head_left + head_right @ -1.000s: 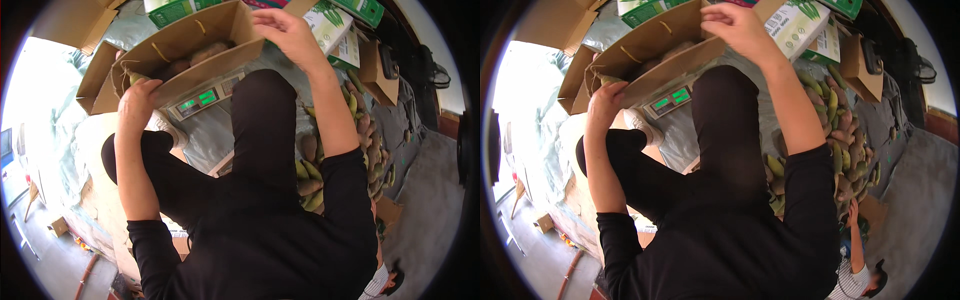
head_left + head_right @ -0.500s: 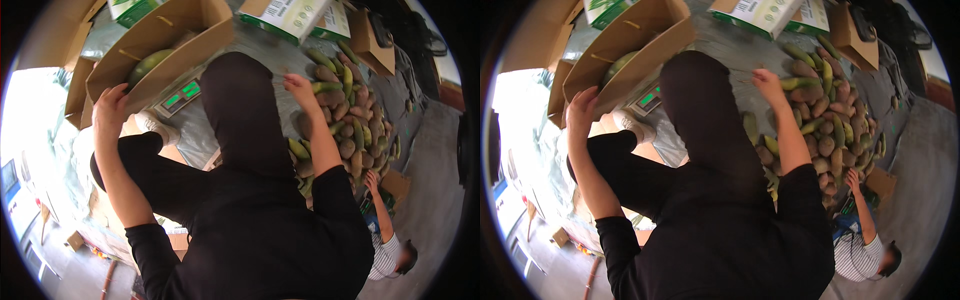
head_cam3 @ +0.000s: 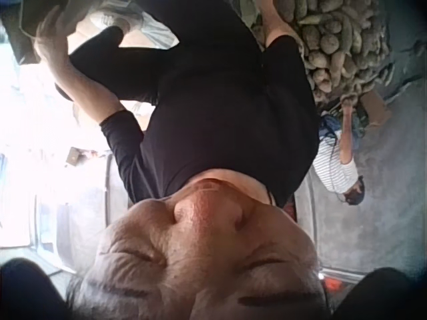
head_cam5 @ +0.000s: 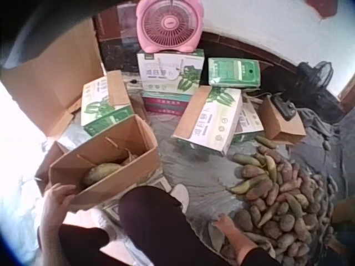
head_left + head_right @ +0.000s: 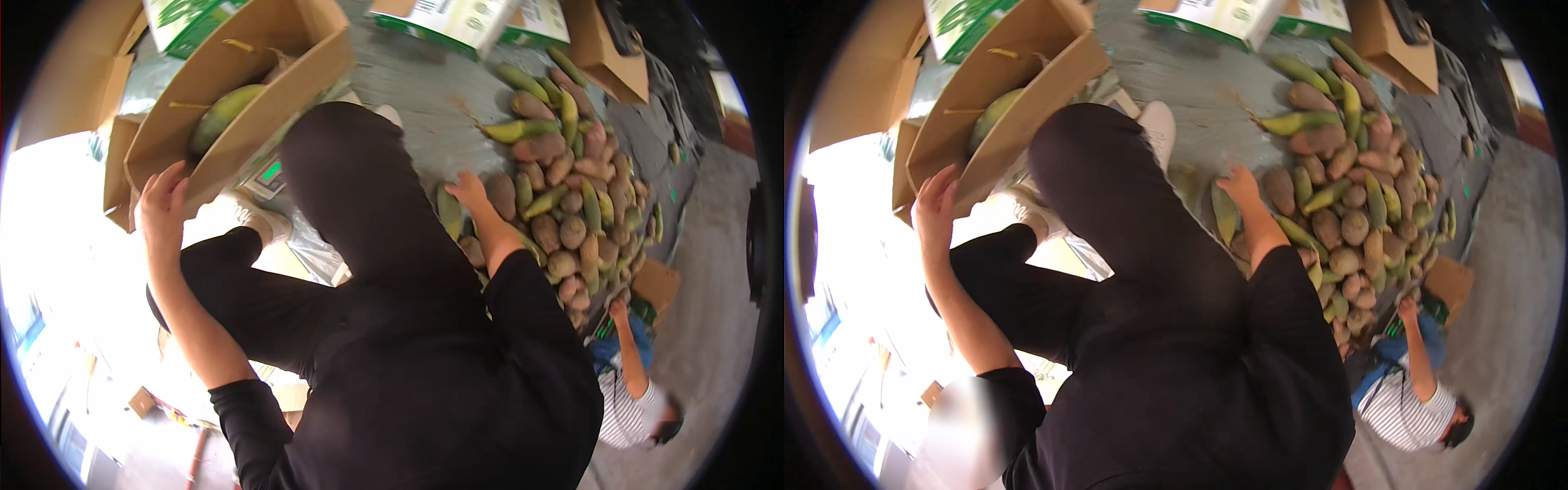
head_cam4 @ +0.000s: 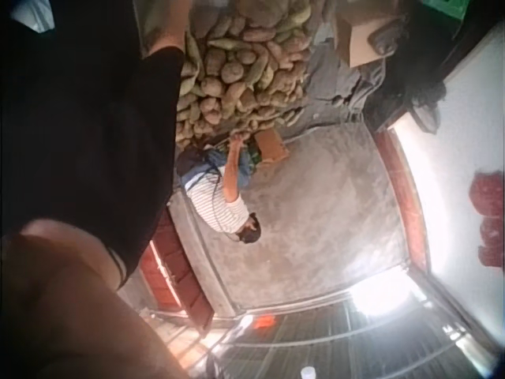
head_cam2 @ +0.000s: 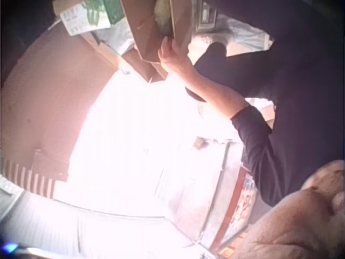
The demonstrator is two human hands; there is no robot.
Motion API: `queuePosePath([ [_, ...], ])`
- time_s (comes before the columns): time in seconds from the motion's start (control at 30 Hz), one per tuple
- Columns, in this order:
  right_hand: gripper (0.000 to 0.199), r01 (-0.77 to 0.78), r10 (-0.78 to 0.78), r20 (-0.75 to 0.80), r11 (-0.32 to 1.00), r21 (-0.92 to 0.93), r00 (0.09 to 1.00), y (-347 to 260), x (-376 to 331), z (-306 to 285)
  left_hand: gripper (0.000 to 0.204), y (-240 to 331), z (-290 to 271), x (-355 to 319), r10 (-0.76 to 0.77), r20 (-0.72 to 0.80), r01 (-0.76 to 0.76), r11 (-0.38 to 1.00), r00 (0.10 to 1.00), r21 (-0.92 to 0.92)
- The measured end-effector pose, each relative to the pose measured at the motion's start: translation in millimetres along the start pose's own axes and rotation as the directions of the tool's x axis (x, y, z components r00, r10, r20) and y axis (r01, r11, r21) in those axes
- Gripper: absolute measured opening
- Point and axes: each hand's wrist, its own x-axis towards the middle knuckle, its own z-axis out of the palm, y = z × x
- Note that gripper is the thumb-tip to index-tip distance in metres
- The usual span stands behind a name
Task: Weighing and packaging radishes into a paper bag on a floor scale.
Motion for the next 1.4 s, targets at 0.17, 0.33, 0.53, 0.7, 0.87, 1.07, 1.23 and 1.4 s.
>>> queuePosePath([
  [0.17,0.077,-0.068,0.063,0.137,0.997,0.033,0.989,-24.7,-9.5,32.7,0.025,5.2,-15.3,-12.6,-0.049,-0.047,0.054,0.992,0.998,0.117],
  [0.33,0.061,-0.239,0.252,0.057,0.788,0.567,0.966,163.6,33.6,51.7,0.024,18.5,18.5,20.2,0.028,-0.050,-0.032,0.995,0.998,-0.094],
  [0.53,0.033,-0.091,0.098,0.118,0.994,-0.063,0.988,30.6,15.6,76.8,0.023,6.3,-11.0,-9.8,-0.087,-0.093,0.095,0.992,0.992,0.085],
  [0.7,0.036,-0.006,0.008,0.037,0.999,-0.045,0.999,32.9,10.0,31.9,0.023,6.1,-4.7,-4.6,-0.040,-0.137,0.053,0.994,0.990,0.097],
  [0.87,0.045,0.194,-0.157,-0.144,0.935,0.296,0.977,-40.1,19.0,-45.3,0.024,4.0,-7.6,-11.7,-0.089,-0.059,0.098,0.982,0.994,0.164],
  [1.07,0.055,0.481,-0.240,-0.526,0.787,0.386,0.816,-178.8,14.0,-192.7,0.024,6.1,-10.4,-11.5,-0.106,-0.042,0.110,0.986,0.994,0.123],
  [1.23,0.049,0.782,-0.290,-0.767,0.473,0.406,0.573,-293.0,-19.4,-278.0,0.024,5.8,-11.5,-12.5,-0.115,-0.025,0.117,0.986,0.993,0.117],
  [1.4,0.048,0.789,-0.387,-0.719,0.036,0.614,0.577,-363.3,-13.1,-291.6,0.025,6.6,-12.3,-12.9,-0.098,0.006,0.097,0.987,0.995,0.127],
])
